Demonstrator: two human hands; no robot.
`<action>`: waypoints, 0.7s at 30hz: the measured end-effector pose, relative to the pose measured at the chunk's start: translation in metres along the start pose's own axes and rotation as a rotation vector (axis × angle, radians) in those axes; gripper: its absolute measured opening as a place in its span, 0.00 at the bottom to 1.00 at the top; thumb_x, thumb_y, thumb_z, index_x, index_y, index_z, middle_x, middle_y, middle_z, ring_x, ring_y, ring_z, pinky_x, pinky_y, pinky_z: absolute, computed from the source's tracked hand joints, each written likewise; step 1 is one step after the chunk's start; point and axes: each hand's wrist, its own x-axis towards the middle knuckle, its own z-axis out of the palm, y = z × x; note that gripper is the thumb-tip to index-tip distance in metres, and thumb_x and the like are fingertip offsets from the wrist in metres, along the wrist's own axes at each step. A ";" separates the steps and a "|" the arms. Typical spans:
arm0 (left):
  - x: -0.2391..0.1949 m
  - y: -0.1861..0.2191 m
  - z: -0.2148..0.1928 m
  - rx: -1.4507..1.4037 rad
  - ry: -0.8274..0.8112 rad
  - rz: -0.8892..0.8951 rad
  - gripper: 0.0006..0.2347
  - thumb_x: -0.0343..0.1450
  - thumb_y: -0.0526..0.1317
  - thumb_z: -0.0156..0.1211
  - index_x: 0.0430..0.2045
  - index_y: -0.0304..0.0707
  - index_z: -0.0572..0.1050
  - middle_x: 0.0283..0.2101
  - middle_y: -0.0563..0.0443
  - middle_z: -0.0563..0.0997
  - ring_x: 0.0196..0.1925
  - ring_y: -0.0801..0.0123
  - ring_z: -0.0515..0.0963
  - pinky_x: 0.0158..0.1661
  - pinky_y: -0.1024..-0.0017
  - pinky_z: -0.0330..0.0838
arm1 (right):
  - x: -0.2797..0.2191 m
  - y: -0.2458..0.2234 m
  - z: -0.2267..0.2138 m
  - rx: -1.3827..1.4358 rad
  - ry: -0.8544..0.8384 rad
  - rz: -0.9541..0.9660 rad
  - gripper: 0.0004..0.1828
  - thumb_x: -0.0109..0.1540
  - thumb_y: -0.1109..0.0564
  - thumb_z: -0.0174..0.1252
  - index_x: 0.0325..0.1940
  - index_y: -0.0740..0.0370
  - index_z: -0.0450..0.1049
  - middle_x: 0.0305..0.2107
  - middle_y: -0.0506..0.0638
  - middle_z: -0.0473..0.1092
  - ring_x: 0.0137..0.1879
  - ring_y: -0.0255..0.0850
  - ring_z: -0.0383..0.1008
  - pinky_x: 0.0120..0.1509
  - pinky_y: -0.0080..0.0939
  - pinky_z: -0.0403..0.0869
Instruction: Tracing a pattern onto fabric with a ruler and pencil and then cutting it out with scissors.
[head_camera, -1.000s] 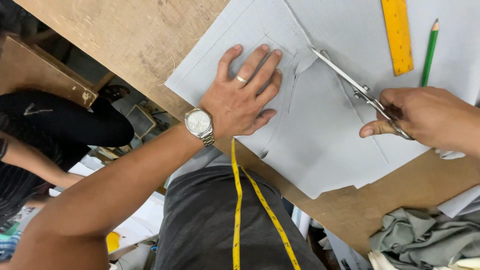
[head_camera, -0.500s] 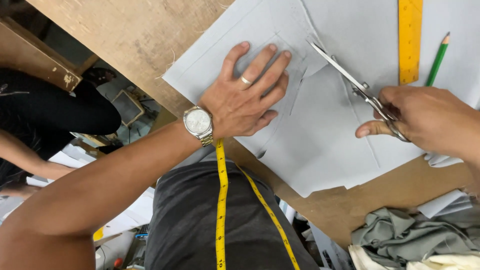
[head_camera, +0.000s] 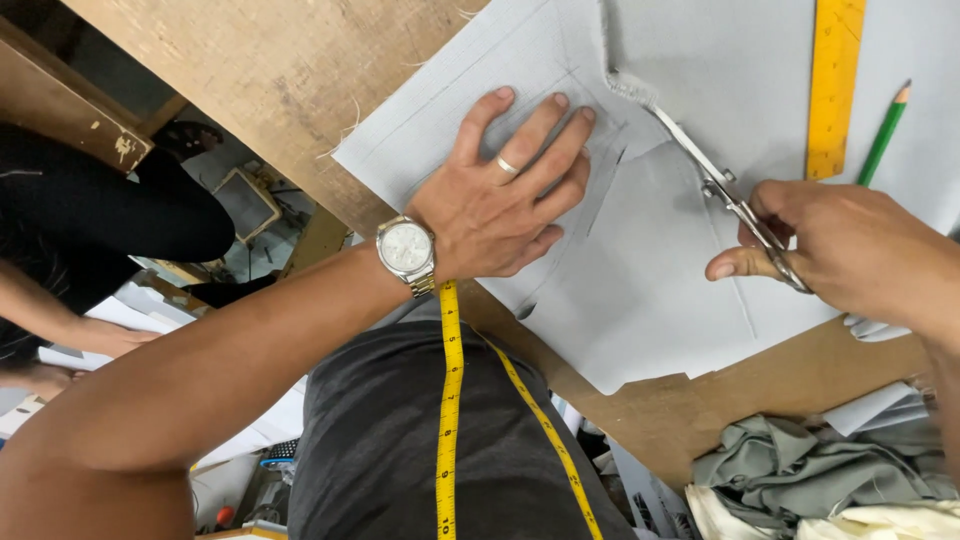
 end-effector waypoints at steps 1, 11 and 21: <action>0.000 0.000 0.000 -0.004 -0.002 -0.003 0.38 0.77 0.73 0.83 0.73 0.49 0.82 0.88 0.41 0.74 0.88 0.47 0.73 0.79 0.32 0.70 | -0.001 -0.001 -0.001 0.028 -0.002 0.024 0.41 0.61 0.14 0.74 0.41 0.53 0.77 0.28 0.49 0.83 0.41 0.48 0.83 0.51 0.48 0.80; -0.003 -0.002 0.003 -0.007 0.025 -0.019 0.35 0.76 0.72 0.84 0.71 0.50 0.84 0.88 0.42 0.75 0.87 0.46 0.73 0.78 0.32 0.71 | -0.004 0.014 0.016 0.022 -0.032 0.094 0.39 0.59 0.12 0.69 0.44 0.47 0.84 0.32 0.44 0.85 0.39 0.44 0.86 0.49 0.45 0.82; -0.001 -0.003 0.000 0.003 0.019 0.000 0.35 0.78 0.72 0.83 0.72 0.49 0.83 0.87 0.41 0.76 0.87 0.47 0.73 0.78 0.34 0.72 | -0.004 -0.021 0.006 0.183 0.127 -0.018 0.43 0.64 0.18 0.77 0.37 0.58 0.70 0.24 0.51 0.70 0.35 0.50 0.69 0.48 0.49 0.72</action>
